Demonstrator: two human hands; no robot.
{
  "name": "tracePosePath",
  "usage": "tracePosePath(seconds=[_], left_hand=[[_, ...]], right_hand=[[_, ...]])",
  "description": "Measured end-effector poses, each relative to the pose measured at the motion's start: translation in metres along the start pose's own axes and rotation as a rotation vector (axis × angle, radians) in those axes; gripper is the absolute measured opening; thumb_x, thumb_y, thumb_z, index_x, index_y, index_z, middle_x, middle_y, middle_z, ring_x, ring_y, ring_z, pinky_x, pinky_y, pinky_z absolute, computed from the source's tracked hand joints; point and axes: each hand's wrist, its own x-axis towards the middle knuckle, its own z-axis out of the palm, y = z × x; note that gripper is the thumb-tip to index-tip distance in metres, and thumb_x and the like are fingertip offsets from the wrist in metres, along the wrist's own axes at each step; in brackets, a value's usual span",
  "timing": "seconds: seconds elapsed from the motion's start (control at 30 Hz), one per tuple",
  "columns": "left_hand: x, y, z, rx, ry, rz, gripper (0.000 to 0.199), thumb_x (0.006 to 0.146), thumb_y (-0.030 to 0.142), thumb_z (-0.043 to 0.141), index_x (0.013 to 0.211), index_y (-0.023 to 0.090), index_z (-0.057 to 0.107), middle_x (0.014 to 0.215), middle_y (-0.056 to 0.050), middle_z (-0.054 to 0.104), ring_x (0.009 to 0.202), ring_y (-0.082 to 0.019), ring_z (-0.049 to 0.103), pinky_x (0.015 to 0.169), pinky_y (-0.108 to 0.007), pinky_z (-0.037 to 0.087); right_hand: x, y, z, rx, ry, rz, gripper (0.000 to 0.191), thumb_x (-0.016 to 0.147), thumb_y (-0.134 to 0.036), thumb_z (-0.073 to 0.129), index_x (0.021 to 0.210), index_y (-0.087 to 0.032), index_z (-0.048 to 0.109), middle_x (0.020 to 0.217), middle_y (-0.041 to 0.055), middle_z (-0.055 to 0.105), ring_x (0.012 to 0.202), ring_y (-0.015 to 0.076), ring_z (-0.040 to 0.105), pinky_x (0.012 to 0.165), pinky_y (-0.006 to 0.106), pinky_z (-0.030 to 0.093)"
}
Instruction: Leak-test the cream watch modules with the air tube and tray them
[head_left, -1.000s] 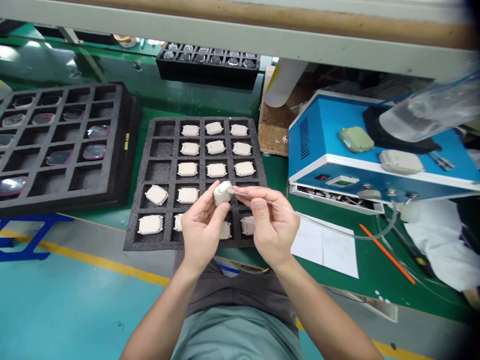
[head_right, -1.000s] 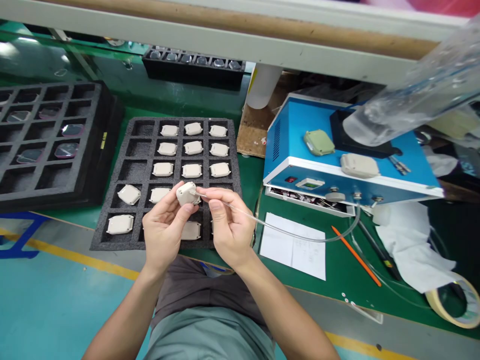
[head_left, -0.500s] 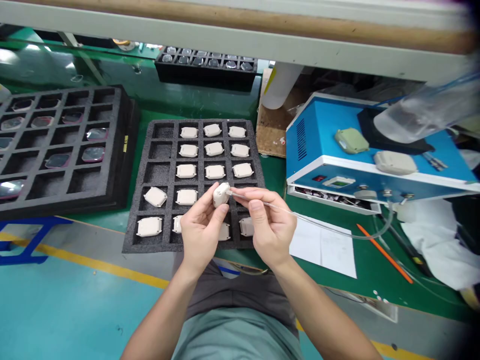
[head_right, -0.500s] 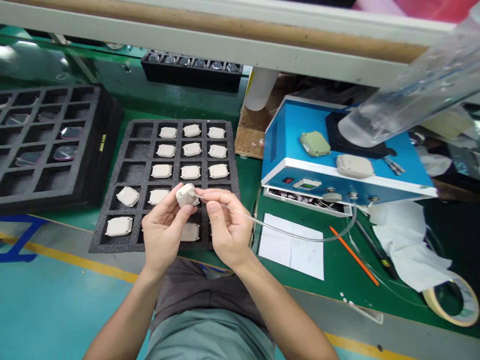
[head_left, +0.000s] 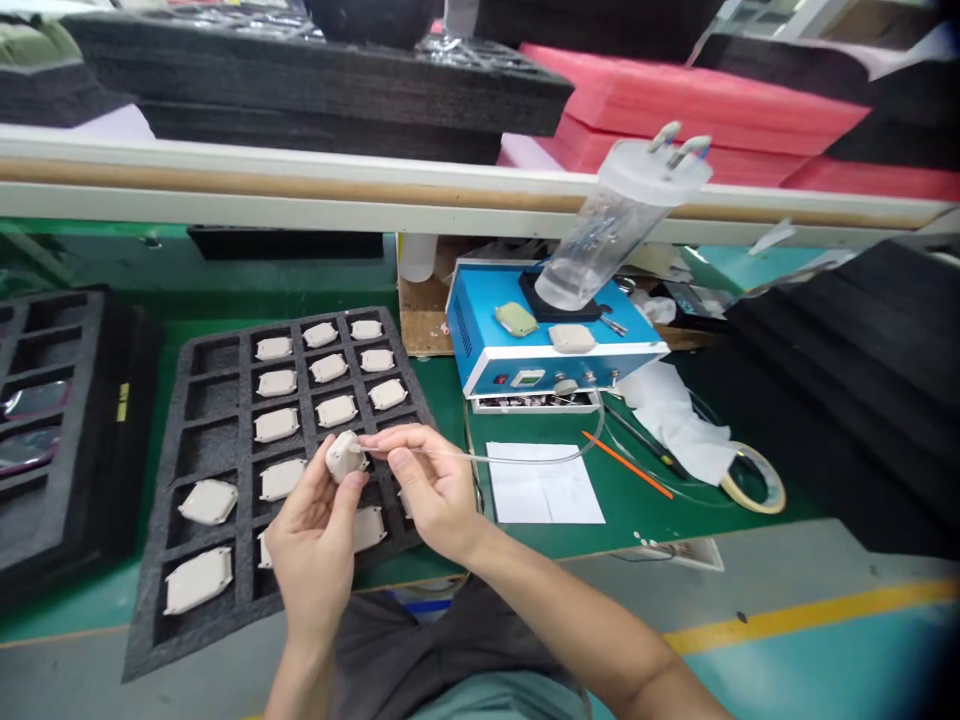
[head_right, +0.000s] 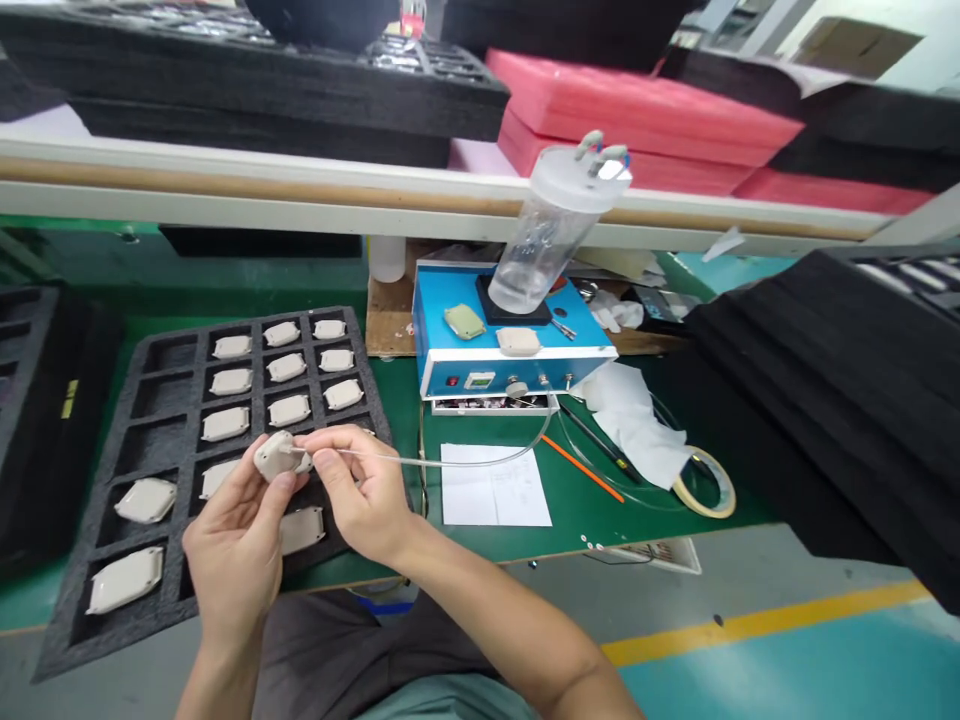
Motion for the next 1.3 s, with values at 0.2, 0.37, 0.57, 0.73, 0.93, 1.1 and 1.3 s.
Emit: tracePosePath(seconds=[0.2,0.37,0.57,0.73,0.93,1.1,1.3], left_hand=[[0.0006,0.0012,0.0,0.014,0.021,-0.025,0.047,0.085,0.03,0.086,0.132,0.024,0.076,0.131,-0.008,0.078,0.114,-0.027,0.078,0.108,-0.043,0.061],[0.0015,0.002,0.0004,-0.006,0.013,-0.013,0.045,0.085,0.027,0.086,0.13,0.026,0.077,0.129,-0.006,0.079,0.113,-0.023,0.079,0.104,-0.034,0.063],[0.0018,0.0014,0.0,-0.011,0.008,-0.012,0.045,0.086,0.028,0.086,0.13,0.026,0.077,0.129,-0.006,0.079,0.113,-0.022,0.078,0.104,-0.032,0.062],[0.0015,0.0004,-0.0007,0.007,0.012,-0.02,0.048,0.085,0.03,0.086,0.132,0.024,0.076,0.132,-0.008,0.077,0.116,-0.027,0.077,0.109,-0.043,0.06],[0.0007,0.0018,-0.0004,0.009,0.015,-0.035,0.046,0.086,0.029,0.085,0.131,0.024,0.076,0.133,-0.007,0.077,0.118,-0.026,0.076,0.11,-0.04,0.06],[0.0013,0.0026,0.0003,0.005,0.013,-0.031,0.046,0.086,0.029,0.086,0.132,0.024,0.076,0.132,-0.008,0.077,0.117,-0.026,0.077,0.11,-0.041,0.06],[0.0016,0.0014,-0.0007,0.021,0.01,-0.026,0.048,0.086,0.03,0.086,0.133,0.024,0.076,0.134,-0.009,0.076,0.119,-0.028,0.076,0.111,-0.044,0.059]], right_hand=[[0.0009,0.0003,0.0011,-0.005,0.002,-0.006,0.015,0.103,-0.032,0.064,0.106,-0.023,0.075,0.109,0.008,0.079,0.103,0.0186,0.078,0.092,0.033,0.065],[0.0016,-0.0001,0.0007,-0.011,0.001,-0.006,0.015,0.103,-0.032,0.063,0.105,-0.023,0.075,0.108,0.0077,0.079,0.102,0.0185,0.078,0.091,0.032,0.065],[0.0014,0.0,0.0008,-0.004,0.004,0.001,0.015,0.103,-0.032,0.064,0.105,-0.023,0.075,0.107,0.0072,0.079,0.1,0.0178,0.077,0.091,0.032,0.064],[0.0017,-0.0001,0.0011,-0.023,0.005,0.01,0.018,0.102,-0.037,0.064,0.104,-0.022,0.074,0.107,0.0079,0.08,0.098,0.0184,0.078,0.091,0.033,0.065],[0.0022,-0.0015,0.0016,-0.045,0.011,0.022,0.02,0.102,-0.04,0.063,0.103,-0.022,0.073,0.107,0.0088,0.08,0.097,0.0192,0.078,0.09,0.035,0.066],[0.0025,-0.002,0.002,-0.055,0.015,0.022,0.022,0.102,-0.042,0.063,0.102,-0.022,0.073,0.106,0.0091,0.08,0.095,0.0192,0.078,0.09,0.035,0.066],[0.0018,-0.002,0.002,-0.04,0.01,0.021,0.021,0.102,-0.04,0.063,0.102,-0.022,0.073,0.106,0.0091,0.08,0.096,0.0191,0.078,0.09,0.035,0.065]])
